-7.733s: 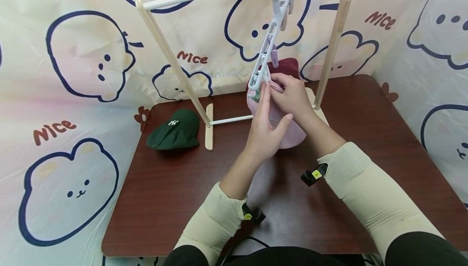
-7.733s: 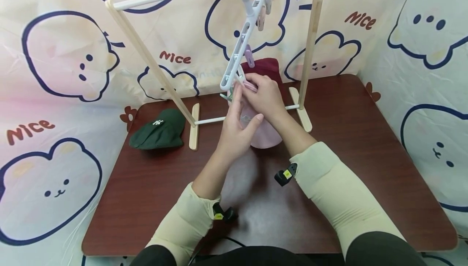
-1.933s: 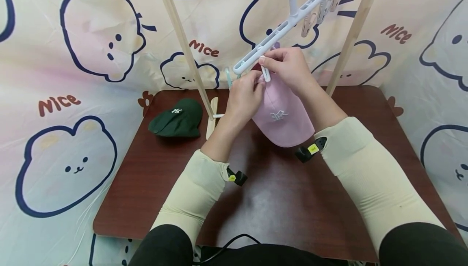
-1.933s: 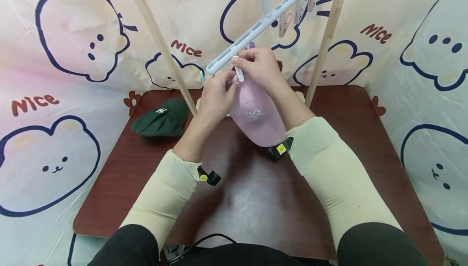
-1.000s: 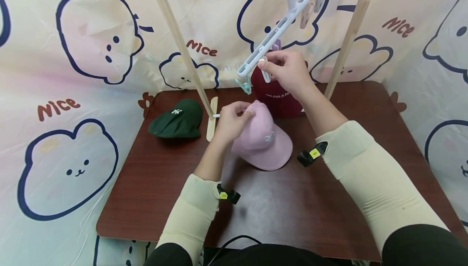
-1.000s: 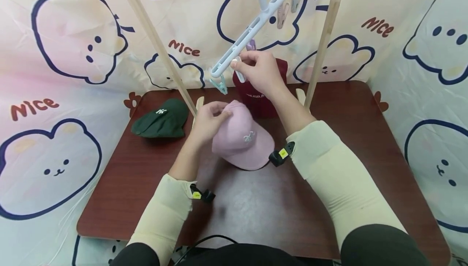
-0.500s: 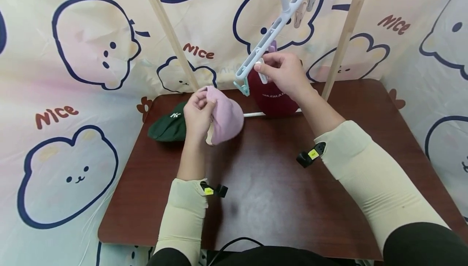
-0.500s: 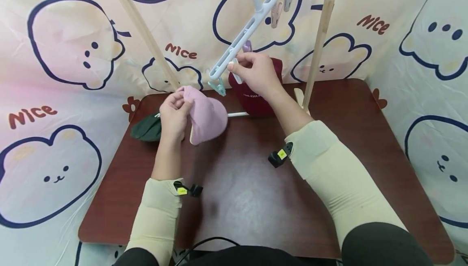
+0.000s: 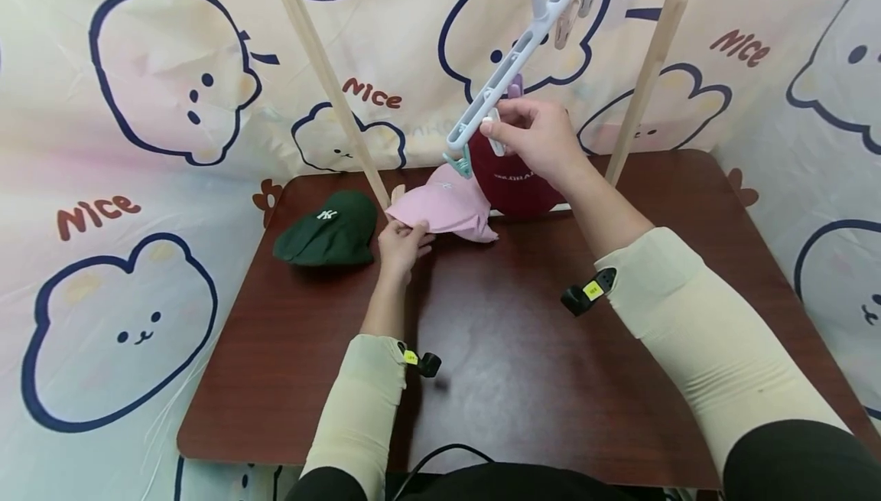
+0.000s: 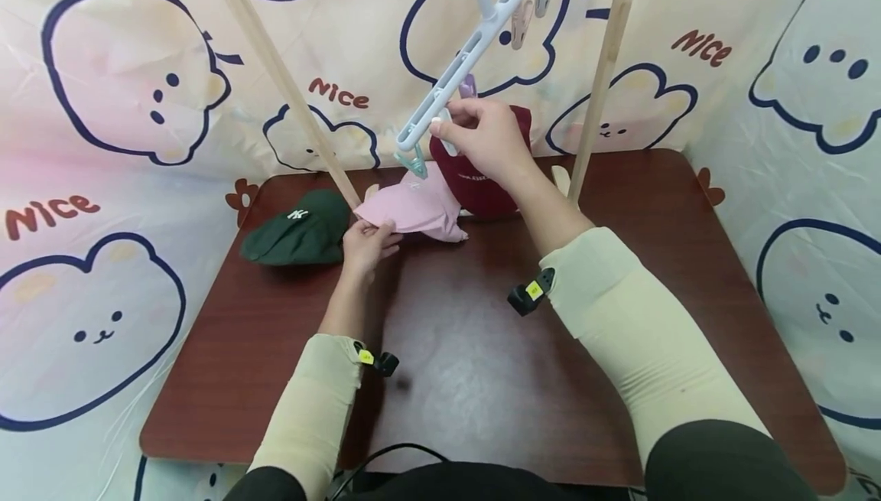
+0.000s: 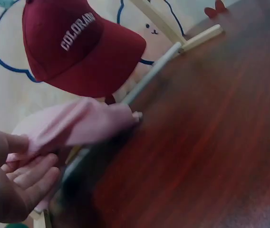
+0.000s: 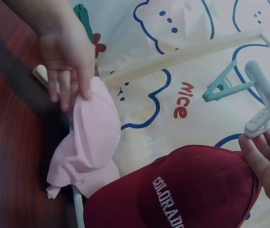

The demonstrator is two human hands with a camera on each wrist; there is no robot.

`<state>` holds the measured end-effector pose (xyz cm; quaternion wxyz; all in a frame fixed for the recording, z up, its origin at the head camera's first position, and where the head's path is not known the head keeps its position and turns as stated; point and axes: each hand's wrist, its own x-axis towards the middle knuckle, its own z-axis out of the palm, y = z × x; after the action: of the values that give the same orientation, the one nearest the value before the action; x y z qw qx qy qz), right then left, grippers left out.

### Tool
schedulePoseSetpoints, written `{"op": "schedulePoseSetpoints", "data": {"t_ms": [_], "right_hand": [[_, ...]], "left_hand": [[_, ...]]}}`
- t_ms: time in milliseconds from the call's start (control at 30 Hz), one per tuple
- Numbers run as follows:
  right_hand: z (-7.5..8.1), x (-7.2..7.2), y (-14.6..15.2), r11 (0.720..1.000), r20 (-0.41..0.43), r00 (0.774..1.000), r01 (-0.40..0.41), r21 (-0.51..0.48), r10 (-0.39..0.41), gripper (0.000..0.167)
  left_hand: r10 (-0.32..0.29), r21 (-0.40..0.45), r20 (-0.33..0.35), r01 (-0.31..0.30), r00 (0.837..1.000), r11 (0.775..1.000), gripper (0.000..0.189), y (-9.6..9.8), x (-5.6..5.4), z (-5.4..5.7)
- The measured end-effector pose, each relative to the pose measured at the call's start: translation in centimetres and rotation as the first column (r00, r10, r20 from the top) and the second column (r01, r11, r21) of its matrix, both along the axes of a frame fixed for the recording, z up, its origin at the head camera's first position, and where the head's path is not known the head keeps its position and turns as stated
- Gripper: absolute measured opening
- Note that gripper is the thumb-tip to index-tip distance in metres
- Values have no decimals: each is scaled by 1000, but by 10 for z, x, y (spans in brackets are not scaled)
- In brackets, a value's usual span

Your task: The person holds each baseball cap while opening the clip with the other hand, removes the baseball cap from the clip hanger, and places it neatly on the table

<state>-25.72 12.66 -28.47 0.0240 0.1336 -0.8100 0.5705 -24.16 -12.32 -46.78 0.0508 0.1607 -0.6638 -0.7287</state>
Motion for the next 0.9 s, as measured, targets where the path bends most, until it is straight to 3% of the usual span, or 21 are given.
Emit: {"op": "schedulePoseSetpoints", "data": {"t_ms": [67,167,267,367,433,500,600,667,733,800,900], "right_hand": [[1,0,0,1000,-5,1000,1,4,-1,44],[1,1,-1,1000,-8,1000,-6,3,6,43],[2,2,-1,1000,-8,1000,-13,-1,13,43],[2,3,-2,1000,-7,1000,-19,-2,19,44],[3,3,-2,1000,-8,1000,-23,-1,23,45],[4,4,-3,1000,-15,1000,-26,1,26,45],[4,6,-3,1000,-30,999,-26,5,27,45],[5,8,-3,999,-53,998,-30,13,31,45],[5,11,-4,999,-82,996,-44,18,45,44],[6,14,-5,998,-112,991,-65,23,68,42],[10,17,-3,996,-144,986,-83,32,87,38]], "left_hand": [[-31,-23,22,32,999,999,24,-1,0,-3],[8,-53,-5,-8,1000,999,23,-1,1,0],[96,-131,-90,-108,991,986,21,2,3,10],[145,-198,-234,-193,961,961,19,10,6,27],[100,-239,-341,-190,935,952,17,17,10,43],[-9,-274,-425,-120,905,954,22,26,14,63],[-198,-350,-484,19,852,936,43,41,21,95],[-285,-391,-489,85,824,917,57,52,24,114],[-324,-425,-492,102,808,899,61,63,26,131],[-326,-433,-510,90,796,897,56,71,24,142],[-301,-388,-551,80,778,918,39,81,20,156]]}}
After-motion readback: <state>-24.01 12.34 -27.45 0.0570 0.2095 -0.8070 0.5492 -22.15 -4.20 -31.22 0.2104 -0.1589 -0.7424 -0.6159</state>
